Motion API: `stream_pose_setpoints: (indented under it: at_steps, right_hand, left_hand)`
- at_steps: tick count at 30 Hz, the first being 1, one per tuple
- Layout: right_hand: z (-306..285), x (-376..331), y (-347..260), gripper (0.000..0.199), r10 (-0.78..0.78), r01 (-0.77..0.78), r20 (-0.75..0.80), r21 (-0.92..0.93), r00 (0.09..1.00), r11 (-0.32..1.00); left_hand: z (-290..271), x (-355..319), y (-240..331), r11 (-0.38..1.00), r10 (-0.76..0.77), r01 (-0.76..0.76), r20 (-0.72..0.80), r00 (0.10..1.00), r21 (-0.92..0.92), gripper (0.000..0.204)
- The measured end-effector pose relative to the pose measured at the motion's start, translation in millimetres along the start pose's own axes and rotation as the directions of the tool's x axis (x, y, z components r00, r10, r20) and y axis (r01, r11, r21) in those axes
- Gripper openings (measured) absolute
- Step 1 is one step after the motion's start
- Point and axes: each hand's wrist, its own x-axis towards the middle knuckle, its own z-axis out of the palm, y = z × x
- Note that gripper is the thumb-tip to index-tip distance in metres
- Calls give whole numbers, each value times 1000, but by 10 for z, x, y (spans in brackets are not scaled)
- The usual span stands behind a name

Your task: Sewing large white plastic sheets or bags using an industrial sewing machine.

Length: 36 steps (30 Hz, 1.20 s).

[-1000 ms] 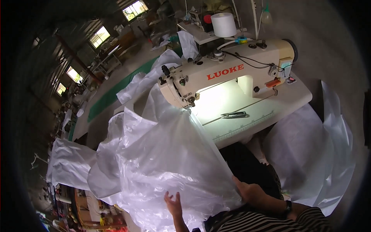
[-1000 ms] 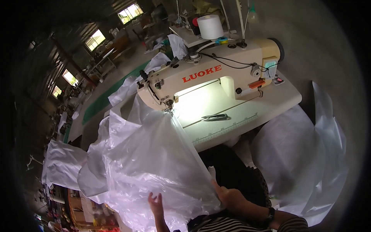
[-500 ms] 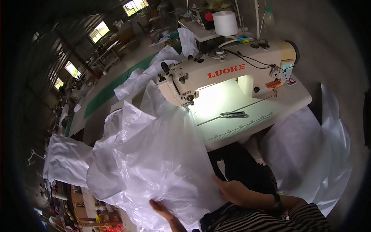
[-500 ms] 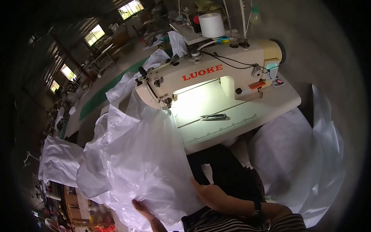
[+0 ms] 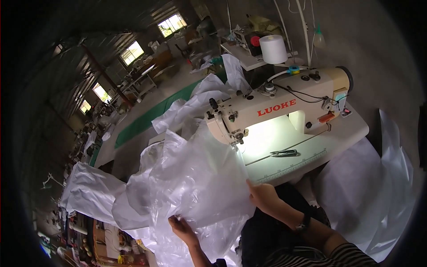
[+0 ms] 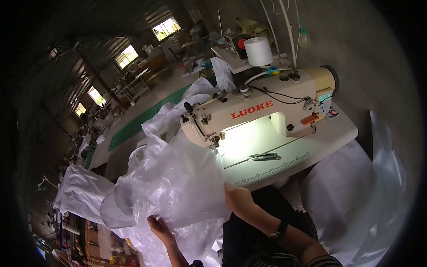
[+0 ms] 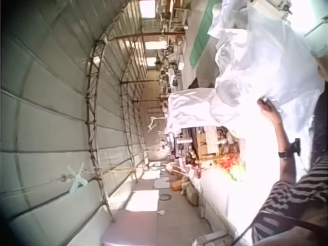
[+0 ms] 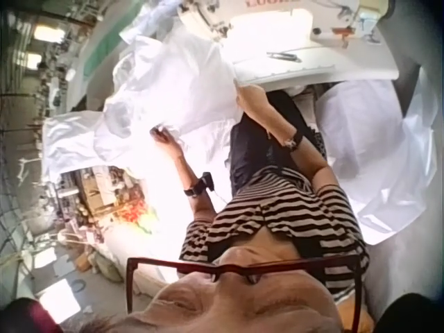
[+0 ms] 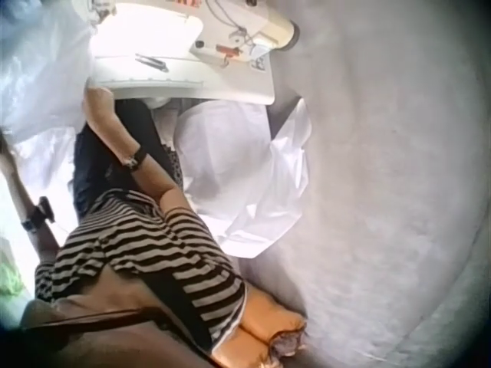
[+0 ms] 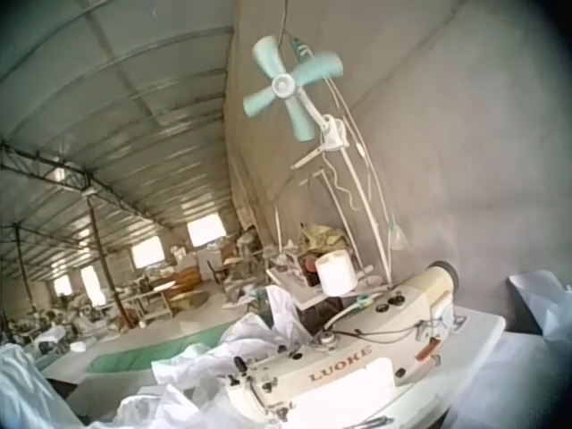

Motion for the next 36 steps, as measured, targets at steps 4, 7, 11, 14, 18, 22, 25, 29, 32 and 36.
stream_pose_setpoints:
  at_steps: [4, 7, 11, 14, 18, 22, 25, 29, 32, 36]
  right_hand:
    - [173, 429, 225, 29, 45, -46, -37, -26, 998, 999]
    - [167, 732, 304, 24, 12, -14, -68, -24, 998, 1000]
    - [176, 838, 402, 43, 12, 9, -116, 176, 993, 984]
    - [39, 682, 200, 50, 285, -320, 207, 837, 936, 443]
    - [68, 294, 58, 50, 190, -435, 402, 881, 896, 187]
    - [-73, -271, 144, 44, 292, -432, 336, 817, 895, 383]
    - [-311, -316, 78, 41, 281, -400, 285, 643, 916, 653]
    - [-270, -212, 32, 39, 250, -258, 77, 440, 965, 860]
    - [-92, -266, 101, 37, 236, -220, 15, 425, 972, 878]
    - [-208, -305, -52, 38, 354, -401, 211, 659, 911, 637]
  left_hand:
    - [273, 252, 27, 996, 92, -92, 7, 996, -22, 13]
    - [395, 461, 45, 998, 69, -69, 63, 996, 1, 7]
    - [495, 544, -13, 995, 97, -98, 83, 992, -2, 8]
    - [473, 513, -55, 998, 62, -64, 109, 992, 18, 8]
    - [434, 529, -87, 996, 67, -56, 149, 987, -76, 9]
    - [354, 605, -27, 997, 56, -44, 216, 975, -61, 7]
    - [284, 577, -89, 997, 47, -60, 210, 977, 57, 5]
    - [311, 413, 673, 864, 399, -359, -46, 916, 354, 15]
    - [495, -31, 1120, 810, 534, -581, 315, 785, 74, 25]
    - [1095, -265, 1126, 760, 502, -640, 523, 689, 113, 20]
